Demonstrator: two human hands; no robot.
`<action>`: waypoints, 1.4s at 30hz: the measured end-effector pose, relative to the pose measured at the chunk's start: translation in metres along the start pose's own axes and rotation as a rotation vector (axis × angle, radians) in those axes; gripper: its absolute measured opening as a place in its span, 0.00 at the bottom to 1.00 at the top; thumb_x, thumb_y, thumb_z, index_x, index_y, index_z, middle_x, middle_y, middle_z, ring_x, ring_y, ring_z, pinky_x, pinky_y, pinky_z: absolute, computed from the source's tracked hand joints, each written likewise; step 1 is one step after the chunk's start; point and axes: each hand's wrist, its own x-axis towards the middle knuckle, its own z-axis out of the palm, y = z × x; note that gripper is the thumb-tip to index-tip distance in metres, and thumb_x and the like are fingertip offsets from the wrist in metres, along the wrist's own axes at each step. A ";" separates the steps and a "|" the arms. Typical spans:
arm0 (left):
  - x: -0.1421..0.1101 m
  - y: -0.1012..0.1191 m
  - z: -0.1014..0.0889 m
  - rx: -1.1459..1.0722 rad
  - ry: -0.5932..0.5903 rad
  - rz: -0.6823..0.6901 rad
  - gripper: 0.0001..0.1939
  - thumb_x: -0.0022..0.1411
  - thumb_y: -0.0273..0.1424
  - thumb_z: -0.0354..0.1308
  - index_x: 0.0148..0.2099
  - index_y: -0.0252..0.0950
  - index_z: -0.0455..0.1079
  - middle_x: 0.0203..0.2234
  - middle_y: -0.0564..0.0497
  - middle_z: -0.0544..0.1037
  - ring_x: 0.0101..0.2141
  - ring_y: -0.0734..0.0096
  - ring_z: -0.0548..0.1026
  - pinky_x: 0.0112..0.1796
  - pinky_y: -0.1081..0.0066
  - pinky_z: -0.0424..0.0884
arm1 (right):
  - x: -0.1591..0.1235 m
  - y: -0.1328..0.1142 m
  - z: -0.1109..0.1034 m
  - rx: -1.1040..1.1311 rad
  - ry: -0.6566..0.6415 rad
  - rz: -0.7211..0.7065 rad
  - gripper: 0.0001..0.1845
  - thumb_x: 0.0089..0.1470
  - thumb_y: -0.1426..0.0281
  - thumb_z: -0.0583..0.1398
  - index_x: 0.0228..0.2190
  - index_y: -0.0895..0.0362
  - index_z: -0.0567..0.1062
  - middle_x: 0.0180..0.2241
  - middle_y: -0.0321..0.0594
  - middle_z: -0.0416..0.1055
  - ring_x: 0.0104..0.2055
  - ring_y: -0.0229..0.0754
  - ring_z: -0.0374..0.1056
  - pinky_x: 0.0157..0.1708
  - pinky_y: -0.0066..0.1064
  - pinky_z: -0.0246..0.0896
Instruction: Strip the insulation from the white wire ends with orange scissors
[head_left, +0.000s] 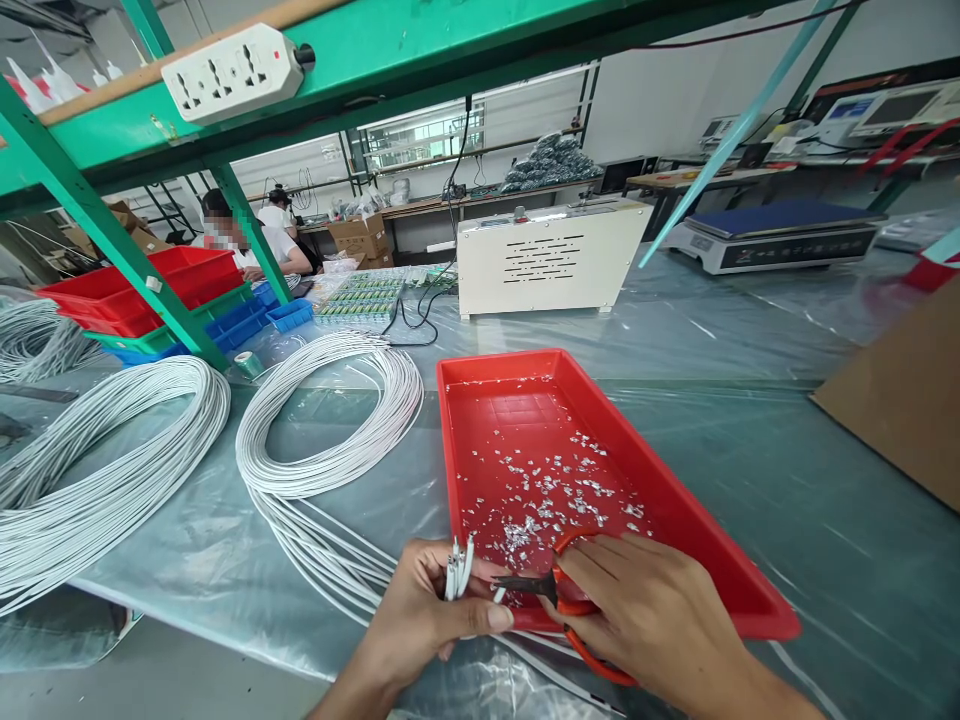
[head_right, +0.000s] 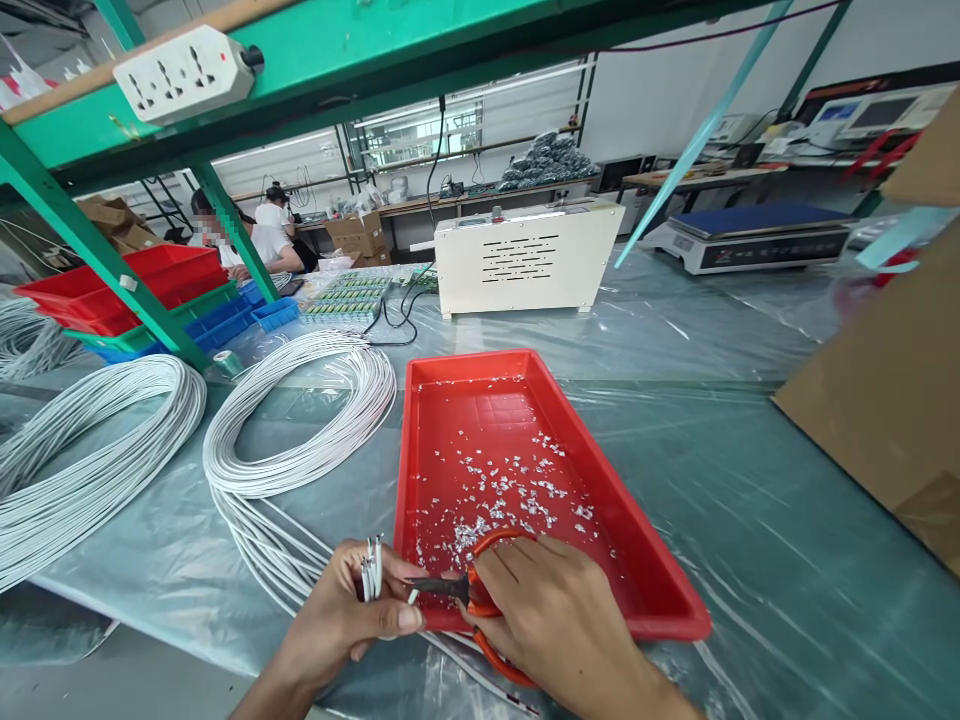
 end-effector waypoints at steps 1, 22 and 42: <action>0.000 0.000 0.000 -0.002 0.000 -0.003 0.16 0.43 0.27 0.64 0.37 0.26 0.73 0.19 0.49 0.70 0.14 0.88 0.58 0.10 0.87 0.49 | -0.001 0.000 0.000 -0.022 0.013 -0.016 0.12 0.51 0.77 0.49 0.19 0.58 0.63 0.16 0.35 0.59 0.21 0.37 0.50 0.25 0.29 0.39; -0.002 0.001 0.003 0.082 0.002 0.007 0.25 0.43 0.27 0.65 0.45 0.28 0.65 0.20 0.54 0.68 0.14 0.87 0.56 0.11 0.85 0.52 | -0.001 -0.006 0.008 0.903 -0.446 0.745 0.21 0.49 0.60 0.57 0.17 0.61 0.56 0.18 0.33 0.45 0.21 0.30 0.43 0.18 0.23 0.38; -0.016 -0.006 0.018 0.353 0.150 0.091 0.16 0.44 0.36 0.63 0.25 0.26 0.66 0.19 0.48 0.70 0.20 0.82 0.61 0.21 0.82 0.58 | -0.024 -0.044 0.011 0.460 0.111 0.358 0.02 0.48 0.74 0.57 0.26 0.58 0.70 0.21 0.33 0.66 0.23 0.32 0.61 0.24 0.23 0.53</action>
